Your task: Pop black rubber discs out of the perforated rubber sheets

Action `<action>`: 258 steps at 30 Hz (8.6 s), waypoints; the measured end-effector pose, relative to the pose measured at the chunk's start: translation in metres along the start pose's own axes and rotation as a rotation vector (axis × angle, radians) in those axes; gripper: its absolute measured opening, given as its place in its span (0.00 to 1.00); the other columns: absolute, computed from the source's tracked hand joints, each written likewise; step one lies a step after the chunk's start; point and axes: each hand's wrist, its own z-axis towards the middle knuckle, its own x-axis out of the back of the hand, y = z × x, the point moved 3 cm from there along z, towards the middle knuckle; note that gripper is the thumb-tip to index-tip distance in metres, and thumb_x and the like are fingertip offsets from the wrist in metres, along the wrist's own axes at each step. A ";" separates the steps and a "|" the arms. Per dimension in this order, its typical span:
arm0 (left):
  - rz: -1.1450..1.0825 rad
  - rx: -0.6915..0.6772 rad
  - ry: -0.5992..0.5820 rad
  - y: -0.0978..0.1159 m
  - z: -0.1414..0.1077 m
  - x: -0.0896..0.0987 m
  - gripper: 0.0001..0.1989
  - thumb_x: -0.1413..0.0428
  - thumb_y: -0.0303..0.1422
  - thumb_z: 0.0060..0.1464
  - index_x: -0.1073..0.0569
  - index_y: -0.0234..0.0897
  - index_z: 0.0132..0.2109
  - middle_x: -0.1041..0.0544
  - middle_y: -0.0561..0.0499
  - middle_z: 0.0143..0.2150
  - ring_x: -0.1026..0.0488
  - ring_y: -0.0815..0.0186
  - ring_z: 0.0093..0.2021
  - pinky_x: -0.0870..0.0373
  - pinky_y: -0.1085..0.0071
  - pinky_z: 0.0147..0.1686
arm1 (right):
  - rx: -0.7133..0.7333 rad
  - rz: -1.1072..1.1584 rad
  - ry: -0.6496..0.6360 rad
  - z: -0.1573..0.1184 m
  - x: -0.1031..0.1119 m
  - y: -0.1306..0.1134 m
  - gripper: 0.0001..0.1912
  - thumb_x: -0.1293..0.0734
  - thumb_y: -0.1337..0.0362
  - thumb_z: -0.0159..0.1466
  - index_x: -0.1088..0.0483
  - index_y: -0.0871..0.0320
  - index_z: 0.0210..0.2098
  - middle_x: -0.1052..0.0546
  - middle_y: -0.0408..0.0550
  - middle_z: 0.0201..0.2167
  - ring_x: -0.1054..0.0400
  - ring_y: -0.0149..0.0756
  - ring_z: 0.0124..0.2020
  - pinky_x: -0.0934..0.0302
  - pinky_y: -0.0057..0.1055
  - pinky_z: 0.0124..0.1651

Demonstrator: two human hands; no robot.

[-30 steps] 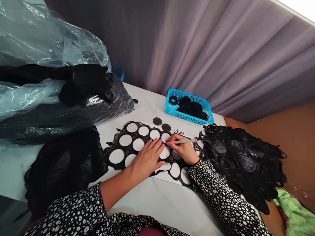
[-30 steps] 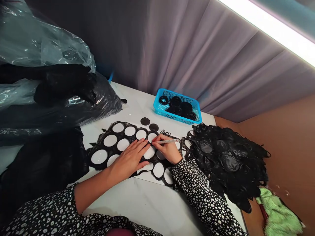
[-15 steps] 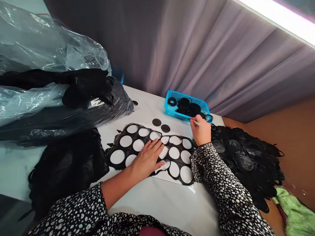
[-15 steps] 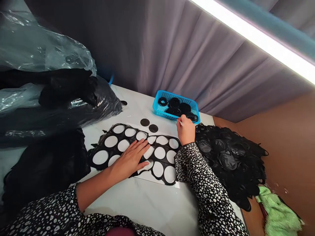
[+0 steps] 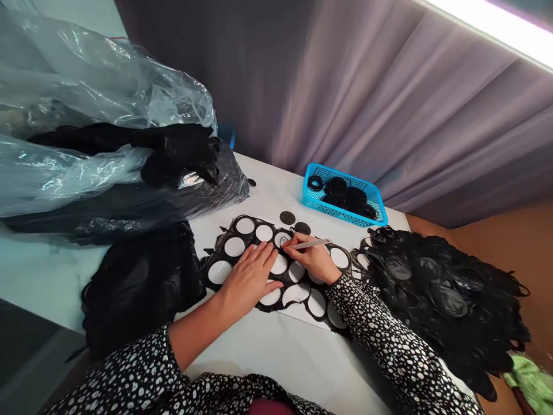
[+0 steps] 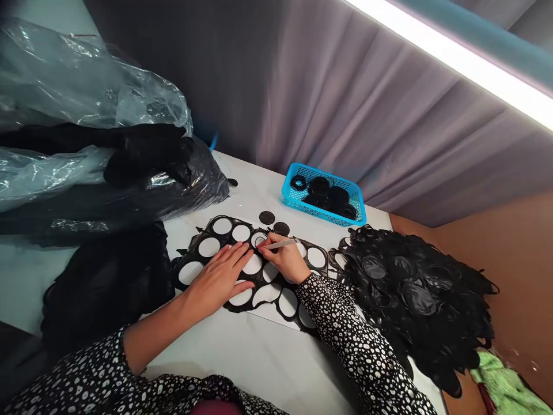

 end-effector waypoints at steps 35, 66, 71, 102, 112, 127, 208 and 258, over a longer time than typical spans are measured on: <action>0.018 0.112 0.005 -0.006 -0.014 0.011 0.35 0.42 0.45 0.60 0.40 0.26 0.65 0.39 0.32 0.67 0.42 0.49 0.68 0.45 0.54 0.65 | 0.030 0.016 0.052 0.033 -0.012 -0.016 0.13 0.32 0.59 0.60 0.39 0.55 0.23 0.20 0.48 0.32 0.27 0.39 0.34 0.38 0.32 0.36; -0.014 0.120 -0.004 -0.014 -0.019 0.004 0.30 0.45 0.46 0.61 0.35 0.30 0.62 0.33 0.37 0.64 0.40 0.48 0.66 0.42 0.55 0.63 | 0.264 -0.811 0.539 0.075 0.051 -0.023 0.08 0.42 0.64 0.66 0.33 0.55 0.33 0.24 0.53 0.34 0.34 0.47 0.38 0.41 0.39 0.40; -0.078 0.116 0.053 -0.016 -0.021 0.014 0.29 0.44 0.46 0.61 0.37 0.33 0.63 0.34 0.39 0.65 0.42 0.52 0.67 0.40 0.57 0.63 | 0.207 -0.610 0.420 0.101 0.045 -0.033 0.06 0.36 0.66 0.60 0.36 0.55 0.26 0.22 0.51 0.31 0.31 0.41 0.32 0.41 0.35 0.36; 0.068 0.273 0.049 -0.035 -0.025 0.020 0.31 0.37 0.46 0.53 0.31 0.27 0.55 0.33 0.31 0.61 0.40 0.45 0.66 0.43 0.51 0.64 | 0.409 -0.470 -0.204 0.058 -0.072 -0.029 0.10 0.39 0.66 0.68 0.35 0.54 0.29 0.26 0.49 0.31 0.34 0.40 0.36 0.39 0.34 0.38; 0.073 0.275 0.084 -0.038 -0.028 0.019 0.31 0.40 0.48 0.56 0.32 0.31 0.59 0.33 0.33 0.63 0.39 0.46 0.65 0.41 0.50 0.63 | 0.221 -0.331 0.629 0.095 0.041 -0.028 0.08 0.36 0.64 0.63 0.37 0.55 0.27 0.21 0.51 0.36 0.29 0.41 0.36 0.36 0.36 0.38; -1.278 0.316 -0.012 0.001 0.000 0.047 0.20 0.45 0.40 0.62 0.30 0.35 0.57 0.21 0.44 0.45 0.22 0.61 0.44 0.25 0.66 0.44 | -0.495 1.017 -0.009 -0.051 -0.007 -0.059 0.16 0.25 0.63 0.56 0.37 0.57 0.26 0.22 0.49 0.35 0.24 0.33 0.37 0.44 0.15 0.15; -0.032 -0.150 0.026 0.043 -0.020 -0.006 0.24 0.47 0.35 0.64 0.37 0.30 0.64 0.36 0.38 0.66 0.44 0.53 0.69 0.40 0.56 0.64 | -0.115 0.050 0.095 -0.065 0.007 -0.005 0.10 0.33 0.60 0.62 0.34 0.56 0.27 0.22 0.47 0.37 0.29 0.36 0.36 0.37 0.32 0.40; -0.064 -0.028 0.066 0.010 -0.047 0.001 0.23 0.46 0.39 0.63 0.34 0.34 0.61 0.32 0.41 0.63 0.40 0.51 0.66 0.40 0.52 0.63 | 0.200 -0.525 0.005 -0.047 -0.043 -0.025 0.08 0.37 0.66 0.67 0.36 0.55 0.30 0.26 0.47 0.31 0.34 0.38 0.35 0.40 0.32 0.35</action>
